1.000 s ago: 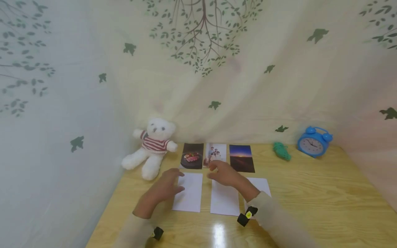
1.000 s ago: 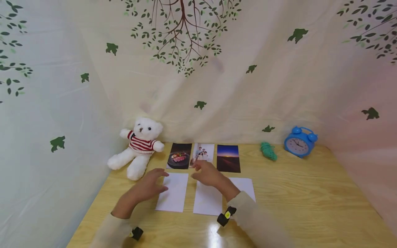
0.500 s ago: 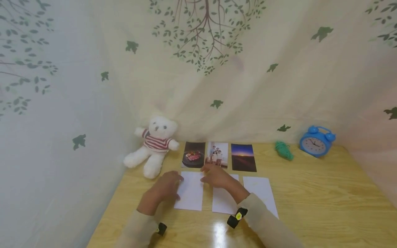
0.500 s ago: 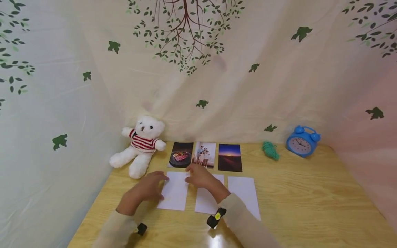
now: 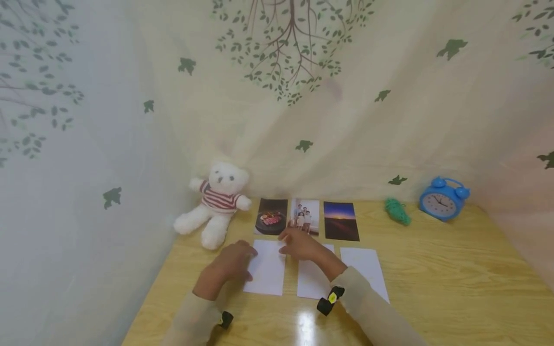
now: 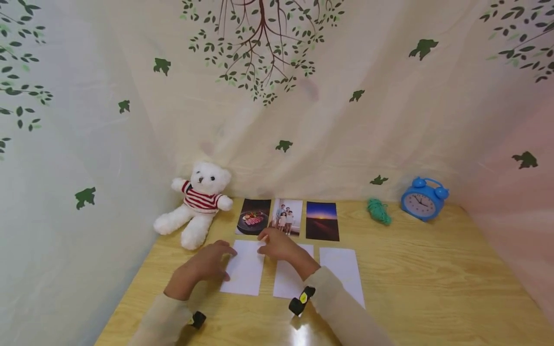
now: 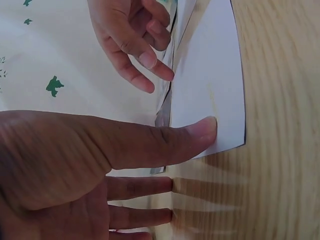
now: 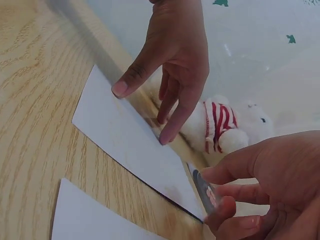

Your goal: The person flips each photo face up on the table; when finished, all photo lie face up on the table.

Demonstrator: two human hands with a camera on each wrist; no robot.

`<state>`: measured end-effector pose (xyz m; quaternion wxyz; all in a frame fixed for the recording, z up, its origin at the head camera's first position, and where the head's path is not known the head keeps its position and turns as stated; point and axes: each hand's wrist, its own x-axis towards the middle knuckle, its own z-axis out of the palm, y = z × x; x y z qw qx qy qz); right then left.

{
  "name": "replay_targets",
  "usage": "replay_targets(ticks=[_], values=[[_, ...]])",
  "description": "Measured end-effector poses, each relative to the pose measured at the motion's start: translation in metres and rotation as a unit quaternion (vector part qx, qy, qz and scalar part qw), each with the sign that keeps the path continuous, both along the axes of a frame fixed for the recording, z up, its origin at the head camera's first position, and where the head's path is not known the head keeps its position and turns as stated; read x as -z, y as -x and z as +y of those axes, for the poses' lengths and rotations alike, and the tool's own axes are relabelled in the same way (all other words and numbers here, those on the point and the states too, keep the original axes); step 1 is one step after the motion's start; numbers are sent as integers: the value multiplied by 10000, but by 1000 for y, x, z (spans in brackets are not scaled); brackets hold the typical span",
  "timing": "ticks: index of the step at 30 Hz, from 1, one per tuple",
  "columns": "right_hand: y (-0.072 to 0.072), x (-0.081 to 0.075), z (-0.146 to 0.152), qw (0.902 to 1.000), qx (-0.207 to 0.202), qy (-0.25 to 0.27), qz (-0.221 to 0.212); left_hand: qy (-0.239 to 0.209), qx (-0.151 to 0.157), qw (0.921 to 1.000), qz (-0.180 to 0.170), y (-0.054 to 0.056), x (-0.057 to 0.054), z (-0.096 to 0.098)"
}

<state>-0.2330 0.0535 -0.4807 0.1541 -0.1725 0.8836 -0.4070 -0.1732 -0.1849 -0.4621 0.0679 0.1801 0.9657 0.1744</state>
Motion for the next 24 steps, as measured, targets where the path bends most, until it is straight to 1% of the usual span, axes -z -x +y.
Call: replay_targets(ticks=[4,9,13,16,22,24], values=[[3,7,-3,9993,132,304,-162,74,-163,9998,-32,-1,3,2],[7,8,-2,9969,371,688,-51,191,-350,9991,-137,2,0,7],[9,8,-2,9934,487,1032,-96,237,-354,9990,-145,4,-4,8],[10,10,-1,9901,531,1291,-168,240,-318,9991,-167,5,-4,7],[11,11,-3,9848,570,1608,-333,397,-386,9983,-178,8,0,6],[10,13,-5,9812,563,1780,-491,454,-424,9978,-229,8,1,6]])
